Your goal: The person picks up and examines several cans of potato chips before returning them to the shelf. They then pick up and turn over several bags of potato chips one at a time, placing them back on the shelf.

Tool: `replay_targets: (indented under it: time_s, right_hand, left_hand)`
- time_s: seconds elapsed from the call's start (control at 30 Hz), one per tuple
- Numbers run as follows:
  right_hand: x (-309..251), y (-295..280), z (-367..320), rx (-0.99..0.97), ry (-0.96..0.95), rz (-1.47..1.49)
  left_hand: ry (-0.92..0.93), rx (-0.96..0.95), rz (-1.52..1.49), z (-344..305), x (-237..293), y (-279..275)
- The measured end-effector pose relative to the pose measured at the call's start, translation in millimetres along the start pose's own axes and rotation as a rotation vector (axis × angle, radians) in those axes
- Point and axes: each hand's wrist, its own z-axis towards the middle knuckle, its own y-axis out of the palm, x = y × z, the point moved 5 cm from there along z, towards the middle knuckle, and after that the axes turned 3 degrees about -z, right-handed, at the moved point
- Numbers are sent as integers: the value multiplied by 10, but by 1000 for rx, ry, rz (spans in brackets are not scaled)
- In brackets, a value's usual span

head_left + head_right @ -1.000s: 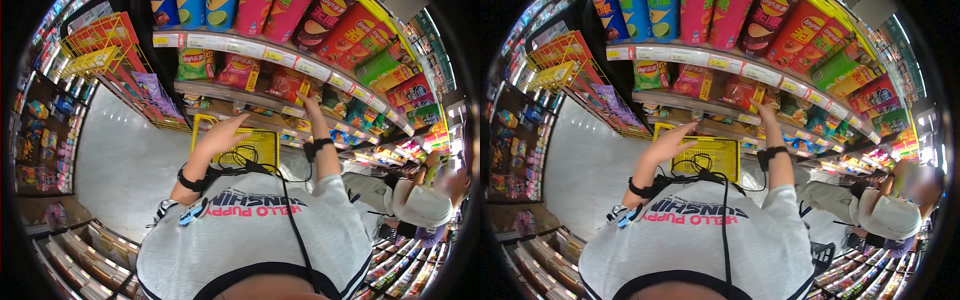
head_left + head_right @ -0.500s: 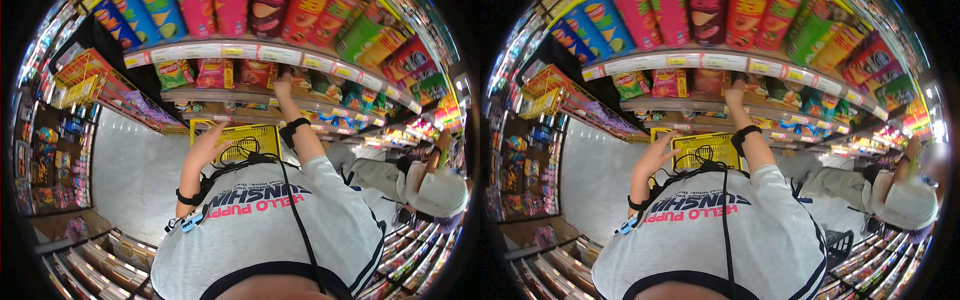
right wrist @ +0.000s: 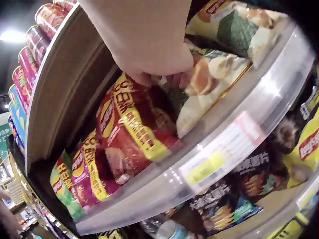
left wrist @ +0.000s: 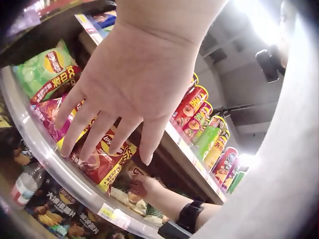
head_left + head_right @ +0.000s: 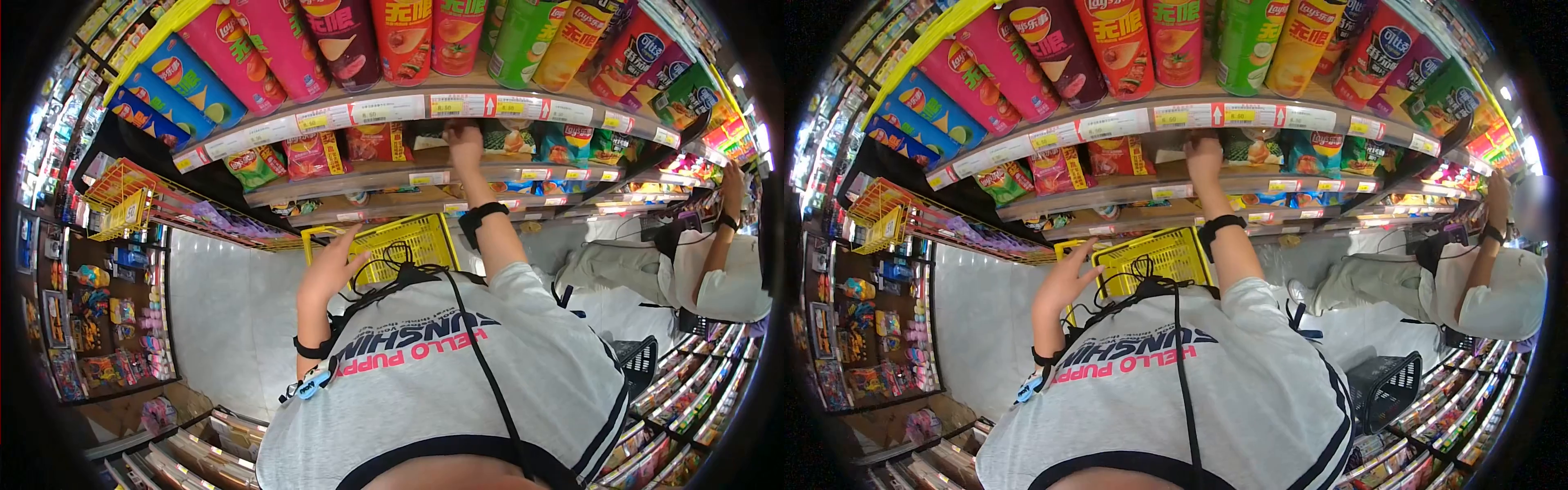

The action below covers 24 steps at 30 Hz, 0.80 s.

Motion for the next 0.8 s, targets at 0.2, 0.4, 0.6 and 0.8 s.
replay_targets:
  time_s: [0.2, 0.4, 0.6, 0.8]
  right_hand:
    - [346, -84, 108, -39, 182, -109]
    - [453, -21, 82, -247, 116, -15]
    - [232, -392, -24, -2, 94, 80]
    - [12, -1060, -328, -58, 186, -23]
  left_hand:
    - [10, -7, 45, 26, 90, 80]
    - [64, -8, 11, 17, 156, 129]
    - [65, -55, 57, 23, 177, 143]
    - [123, -32, -60, 195, 317, 234]
